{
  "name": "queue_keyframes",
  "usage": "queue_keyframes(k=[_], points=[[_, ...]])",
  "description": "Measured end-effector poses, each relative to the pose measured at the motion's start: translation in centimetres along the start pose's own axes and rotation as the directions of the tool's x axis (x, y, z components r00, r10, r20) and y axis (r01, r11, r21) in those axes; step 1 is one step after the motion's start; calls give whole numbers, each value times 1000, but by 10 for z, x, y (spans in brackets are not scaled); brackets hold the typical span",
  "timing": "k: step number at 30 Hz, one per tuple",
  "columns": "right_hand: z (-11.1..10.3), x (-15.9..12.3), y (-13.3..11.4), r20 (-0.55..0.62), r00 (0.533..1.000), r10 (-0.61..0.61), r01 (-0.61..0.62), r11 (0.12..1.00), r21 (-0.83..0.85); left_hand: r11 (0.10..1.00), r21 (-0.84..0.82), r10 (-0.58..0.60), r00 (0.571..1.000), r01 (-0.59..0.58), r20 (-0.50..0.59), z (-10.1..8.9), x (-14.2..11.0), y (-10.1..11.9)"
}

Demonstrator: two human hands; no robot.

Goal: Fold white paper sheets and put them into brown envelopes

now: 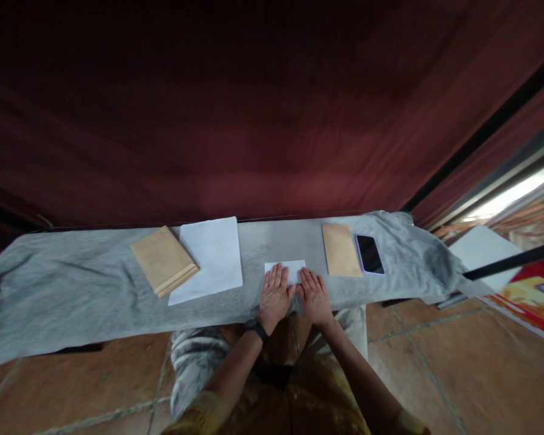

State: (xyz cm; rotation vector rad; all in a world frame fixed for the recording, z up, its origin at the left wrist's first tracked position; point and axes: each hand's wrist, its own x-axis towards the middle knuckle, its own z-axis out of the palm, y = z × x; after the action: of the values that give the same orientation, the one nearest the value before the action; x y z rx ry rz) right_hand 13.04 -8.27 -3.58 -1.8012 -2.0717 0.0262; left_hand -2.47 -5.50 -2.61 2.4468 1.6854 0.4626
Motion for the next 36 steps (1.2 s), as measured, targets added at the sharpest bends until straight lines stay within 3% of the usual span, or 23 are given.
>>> queue_keyframes(k=[7, 14, 20, 27, 30, 36], points=[[2, 7, -3, -1, 1000, -4, 4, 1000, -8, 1000, -1, -7, 1000, 7, 4, -4, -1, -1], [2, -5, 10, -13, 1000, -5, 4, 999, -38, 999, -22, -37, 999, 37, -10, -2, 2, 6], [0, -7, 12, 18, 1000, -9, 10, 997, -71, 979, -124, 173, 981, -162, 84, 2, 26, 26], [1, -7, 11, 3, 1000, -7, 7, 998, -67, 977, -100, 198, 976, -188, 91, 3, 38, 22], [-2, -7, 12, 13, 1000, 2, -2, 999, -48, 980, -99, 183, 980, -175, 84, 2, 35, 17], [-9, 10, 1, 52, 996, 70, -69, 998, -12, 999, -37, 43, 996, -40, 74, -3, 19, -4]])
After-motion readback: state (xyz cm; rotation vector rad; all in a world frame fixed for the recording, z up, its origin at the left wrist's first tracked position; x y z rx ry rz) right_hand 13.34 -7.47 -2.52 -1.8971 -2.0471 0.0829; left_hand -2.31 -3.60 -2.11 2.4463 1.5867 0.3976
